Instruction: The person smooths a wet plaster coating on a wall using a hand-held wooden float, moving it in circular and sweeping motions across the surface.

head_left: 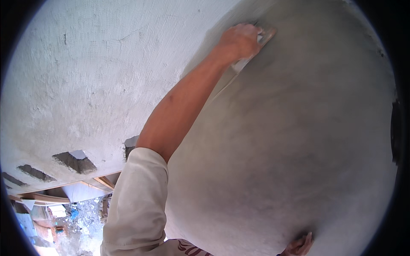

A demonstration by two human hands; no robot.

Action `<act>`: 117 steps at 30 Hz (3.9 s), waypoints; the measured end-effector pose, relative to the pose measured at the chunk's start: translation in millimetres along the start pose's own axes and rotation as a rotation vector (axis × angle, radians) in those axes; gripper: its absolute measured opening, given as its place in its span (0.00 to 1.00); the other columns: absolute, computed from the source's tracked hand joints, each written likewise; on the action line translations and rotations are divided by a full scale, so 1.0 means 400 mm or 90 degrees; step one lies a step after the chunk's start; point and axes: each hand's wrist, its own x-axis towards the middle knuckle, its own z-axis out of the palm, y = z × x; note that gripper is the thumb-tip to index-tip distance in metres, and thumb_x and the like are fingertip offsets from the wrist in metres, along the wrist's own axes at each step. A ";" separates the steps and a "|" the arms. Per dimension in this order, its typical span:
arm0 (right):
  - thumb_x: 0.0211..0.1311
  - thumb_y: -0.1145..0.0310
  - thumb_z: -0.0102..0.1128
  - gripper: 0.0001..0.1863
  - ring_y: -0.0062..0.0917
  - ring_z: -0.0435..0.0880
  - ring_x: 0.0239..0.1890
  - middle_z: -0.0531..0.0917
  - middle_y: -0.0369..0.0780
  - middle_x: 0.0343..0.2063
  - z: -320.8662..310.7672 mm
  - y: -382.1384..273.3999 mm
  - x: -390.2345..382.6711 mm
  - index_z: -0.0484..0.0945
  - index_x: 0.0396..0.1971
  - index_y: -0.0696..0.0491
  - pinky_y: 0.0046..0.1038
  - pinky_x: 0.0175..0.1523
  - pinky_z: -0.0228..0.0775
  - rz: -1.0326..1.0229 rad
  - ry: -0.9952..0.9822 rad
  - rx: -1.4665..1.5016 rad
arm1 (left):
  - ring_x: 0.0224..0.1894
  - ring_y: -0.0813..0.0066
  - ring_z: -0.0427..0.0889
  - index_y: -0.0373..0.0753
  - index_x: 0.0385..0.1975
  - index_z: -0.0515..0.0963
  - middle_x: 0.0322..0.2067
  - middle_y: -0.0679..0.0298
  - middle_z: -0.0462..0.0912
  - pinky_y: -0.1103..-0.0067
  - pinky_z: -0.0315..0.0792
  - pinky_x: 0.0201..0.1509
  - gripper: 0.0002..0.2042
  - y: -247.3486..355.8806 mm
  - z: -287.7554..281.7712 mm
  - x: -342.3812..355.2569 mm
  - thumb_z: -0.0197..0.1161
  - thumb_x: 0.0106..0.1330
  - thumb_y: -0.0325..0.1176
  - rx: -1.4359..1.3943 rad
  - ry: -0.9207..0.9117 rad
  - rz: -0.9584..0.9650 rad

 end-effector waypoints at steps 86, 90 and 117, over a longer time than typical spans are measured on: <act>0.59 0.83 0.46 0.13 0.33 0.73 0.19 0.79 0.47 0.24 0.013 0.039 -0.063 0.80 0.37 0.66 0.29 0.22 0.64 0.062 -0.002 0.033 | 0.50 0.59 0.78 0.42 0.53 0.76 0.39 0.55 0.82 0.66 0.73 0.52 0.19 -0.006 0.006 -0.007 0.54 0.60 0.32 0.058 0.099 0.089; 0.65 0.71 0.50 0.13 0.36 0.80 0.21 0.84 0.46 0.26 0.008 0.003 -0.011 0.82 0.32 0.63 0.33 0.25 0.72 0.021 0.020 -0.008 | 0.56 0.58 0.74 0.48 0.59 0.71 0.49 0.54 0.75 0.66 0.72 0.55 0.23 -0.043 0.050 -0.044 0.58 0.61 0.33 0.142 -0.012 0.049; 0.68 0.59 0.52 0.20 0.40 0.83 0.24 0.85 0.47 0.27 0.024 -0.023 0.014 0.83 0.29 0.61 0.35 0.28 0.77 -0.049 0.006 -0.047 | 0.44 0.56 0.80 0.59 0.62 0.68 0.50 0.56 0.73 0.66 0.79 0.45 0.31 -0.598 0.466 -0.710 0.60 0.55 0.28 -0.005 0.015 -0.146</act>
